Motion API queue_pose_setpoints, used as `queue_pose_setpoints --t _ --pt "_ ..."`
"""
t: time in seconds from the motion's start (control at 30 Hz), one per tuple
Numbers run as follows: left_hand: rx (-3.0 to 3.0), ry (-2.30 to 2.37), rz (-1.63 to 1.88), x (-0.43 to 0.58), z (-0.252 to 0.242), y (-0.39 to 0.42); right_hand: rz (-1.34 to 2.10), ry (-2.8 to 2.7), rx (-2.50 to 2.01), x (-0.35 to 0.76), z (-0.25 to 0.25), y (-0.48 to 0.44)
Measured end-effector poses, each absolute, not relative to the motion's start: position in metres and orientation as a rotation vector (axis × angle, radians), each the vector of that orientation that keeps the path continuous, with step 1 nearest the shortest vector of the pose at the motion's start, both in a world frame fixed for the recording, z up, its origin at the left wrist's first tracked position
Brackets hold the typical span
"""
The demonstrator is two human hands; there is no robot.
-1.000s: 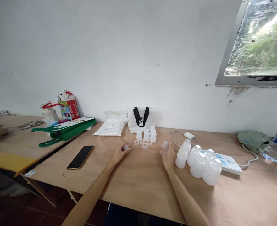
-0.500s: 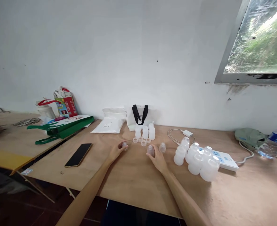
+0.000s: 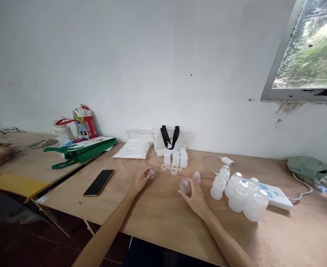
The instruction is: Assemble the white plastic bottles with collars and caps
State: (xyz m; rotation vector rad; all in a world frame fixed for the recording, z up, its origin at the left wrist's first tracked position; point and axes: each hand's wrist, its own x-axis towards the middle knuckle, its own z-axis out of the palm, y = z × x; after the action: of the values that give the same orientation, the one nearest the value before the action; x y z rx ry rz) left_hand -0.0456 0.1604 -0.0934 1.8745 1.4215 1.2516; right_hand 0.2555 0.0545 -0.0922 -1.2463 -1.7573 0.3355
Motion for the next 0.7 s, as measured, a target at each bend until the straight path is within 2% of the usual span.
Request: queue_pose_setpoints --t 0.13,0.37,0.7 --pt "1.883 1.417 1.24 -0.043 -0.094 0.163 0.282 -1.951 -1.195 0.27 -0.09 0.031" --pt "1.909 1.386 1.19 -0.046 -0.096 0.161 0.386 -1.849 -1.323 0.275 -0.098 0.035" --pt "1.918 1.426 1.197 -0.045 -0.092 0.161 0.433 -1.784 -1.285 0.274 -0.098 0.037"
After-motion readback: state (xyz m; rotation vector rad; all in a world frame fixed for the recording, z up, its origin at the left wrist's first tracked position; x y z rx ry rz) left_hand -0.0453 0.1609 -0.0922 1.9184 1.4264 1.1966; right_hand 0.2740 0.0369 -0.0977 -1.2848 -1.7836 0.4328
